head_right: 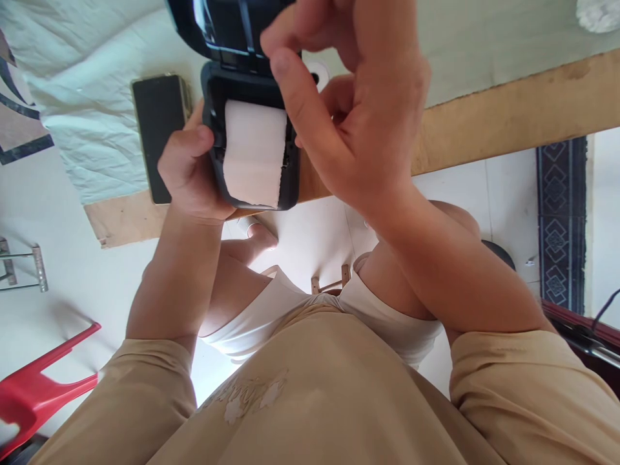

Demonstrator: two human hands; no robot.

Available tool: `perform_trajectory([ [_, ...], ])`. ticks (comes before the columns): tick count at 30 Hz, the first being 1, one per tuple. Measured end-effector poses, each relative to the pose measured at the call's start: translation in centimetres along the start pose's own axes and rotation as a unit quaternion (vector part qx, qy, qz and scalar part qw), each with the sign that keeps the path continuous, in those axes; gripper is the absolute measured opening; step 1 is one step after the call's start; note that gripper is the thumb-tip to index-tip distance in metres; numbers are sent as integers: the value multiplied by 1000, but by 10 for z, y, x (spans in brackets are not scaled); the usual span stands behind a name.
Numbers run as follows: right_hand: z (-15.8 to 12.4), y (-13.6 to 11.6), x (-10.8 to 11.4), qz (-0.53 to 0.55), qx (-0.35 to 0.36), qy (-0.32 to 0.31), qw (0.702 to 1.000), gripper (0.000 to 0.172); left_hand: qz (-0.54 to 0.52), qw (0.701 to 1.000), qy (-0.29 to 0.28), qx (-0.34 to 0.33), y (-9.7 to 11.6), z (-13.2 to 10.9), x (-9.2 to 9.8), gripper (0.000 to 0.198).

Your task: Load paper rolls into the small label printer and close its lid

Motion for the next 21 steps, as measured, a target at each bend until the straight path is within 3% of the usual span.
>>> perform_trajectory([
  [3, -2, 2, 0, -73, 37, 40, 996, 27, 3, 1000, -4, -2, 1, -1, 0, 31],
  [7, -7, 5, -21, -214, 67, -65, 972, 26, 13, 1000, -9, 1, 2, -1, 0, 37],
  [13, 0, 7, -29, -311, -32, -159, 936, 37, 23, 999, -24, -11, 2, 2, -2, 36],
  [17, 5, 8, -30, -290, -40, -188, 937, 40, 19, 1000, 1, -14, 0, -1, -5, 20],
  [21, 4, 3, -24, -180, 9, -163, 970, 36, 14, 1000, 11, 2, -1, -4, -5, 21],
])
Point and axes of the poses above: each hand's wrist, its own z-axis towards the middle knuckle, its own x-axis out of the back of the hand, y = z × x, the point moved 6 cm from there along z, towards the middle knuckle, and after that the axes turned 6 degrees about z, right-handed, at the moved point
